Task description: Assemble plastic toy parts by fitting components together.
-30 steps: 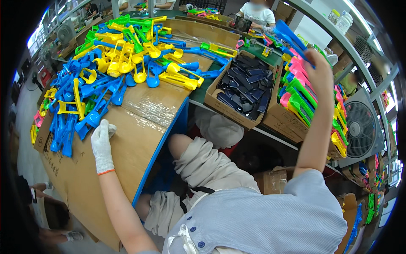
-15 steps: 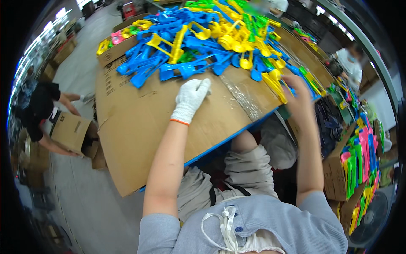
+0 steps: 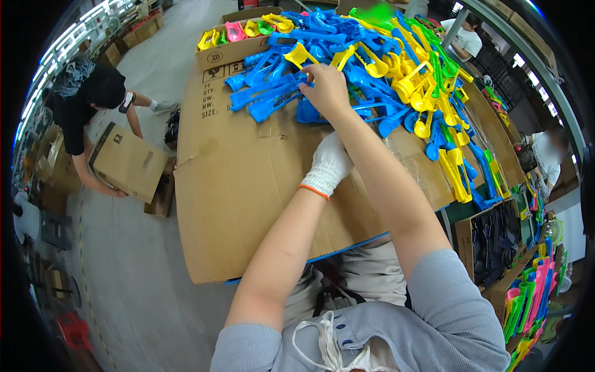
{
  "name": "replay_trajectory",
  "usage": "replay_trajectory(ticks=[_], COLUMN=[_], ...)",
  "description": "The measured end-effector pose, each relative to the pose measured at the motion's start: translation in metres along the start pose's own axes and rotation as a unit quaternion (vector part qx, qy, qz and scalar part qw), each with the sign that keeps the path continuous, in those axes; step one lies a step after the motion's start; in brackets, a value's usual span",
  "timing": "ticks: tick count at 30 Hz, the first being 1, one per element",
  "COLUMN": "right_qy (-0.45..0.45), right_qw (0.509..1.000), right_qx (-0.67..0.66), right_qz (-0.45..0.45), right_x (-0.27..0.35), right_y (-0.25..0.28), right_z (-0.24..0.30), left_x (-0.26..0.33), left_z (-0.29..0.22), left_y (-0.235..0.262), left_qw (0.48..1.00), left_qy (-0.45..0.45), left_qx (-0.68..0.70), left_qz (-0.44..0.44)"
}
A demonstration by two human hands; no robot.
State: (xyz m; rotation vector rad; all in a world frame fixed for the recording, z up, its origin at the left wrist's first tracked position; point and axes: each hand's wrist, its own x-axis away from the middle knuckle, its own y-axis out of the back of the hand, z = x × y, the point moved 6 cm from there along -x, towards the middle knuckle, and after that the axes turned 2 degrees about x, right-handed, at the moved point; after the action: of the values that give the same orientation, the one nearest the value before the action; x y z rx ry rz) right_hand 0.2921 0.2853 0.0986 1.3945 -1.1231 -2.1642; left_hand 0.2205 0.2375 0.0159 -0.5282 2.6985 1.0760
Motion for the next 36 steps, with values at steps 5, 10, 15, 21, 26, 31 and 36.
replay_trajectory(ticks=[5,10,15,21,26,31,36], right_qy=[0.133,0.193,0.237,0.05,-0.337,-0.647,-0.755], right_qw=[0.989,0.967,0.963,0.991,0.939,0.726,0.536], right_qx=[-0.047,0.02,0.117,-0.125,0.007,0.232,0.377], right_qz=[0.037,0.166,0.061,0.01,-0.06,0.033,-0.028], right_x=[-0.015,-0.024,0.014,0.146,0.408,0.7,0.866], right_y=[-0.014,-0.049,-0.013,0.108,0.226,0.338,0.363], right_z=[0.016,0.05,0.064,0.067,-0.001,0.075,0.183], left_x=[0.01,0.0,0.016,0.011,0.011,0.028,0.023], left_z=[-0.025,0.003,-0.016,-0.015,-0.045,-0.035,-0.038], left_y=[0.026,-0.011,-0.013,-0.011,0.006,0.01,0.008], left_qw=[0.985,0.984,0.954,0.977,0.996,0.985,0.984], left_qy=[0.147,-0.118,-0.21,-0.202,-0.091,-0.168,-0.179], left_qx=[0.073,-0.098,-0.164,-0.068,-0.011,-0.029,0.008], left_qz=[0.045,-0.09,-0.139,-0.034,-0.002,0.0,0.025])
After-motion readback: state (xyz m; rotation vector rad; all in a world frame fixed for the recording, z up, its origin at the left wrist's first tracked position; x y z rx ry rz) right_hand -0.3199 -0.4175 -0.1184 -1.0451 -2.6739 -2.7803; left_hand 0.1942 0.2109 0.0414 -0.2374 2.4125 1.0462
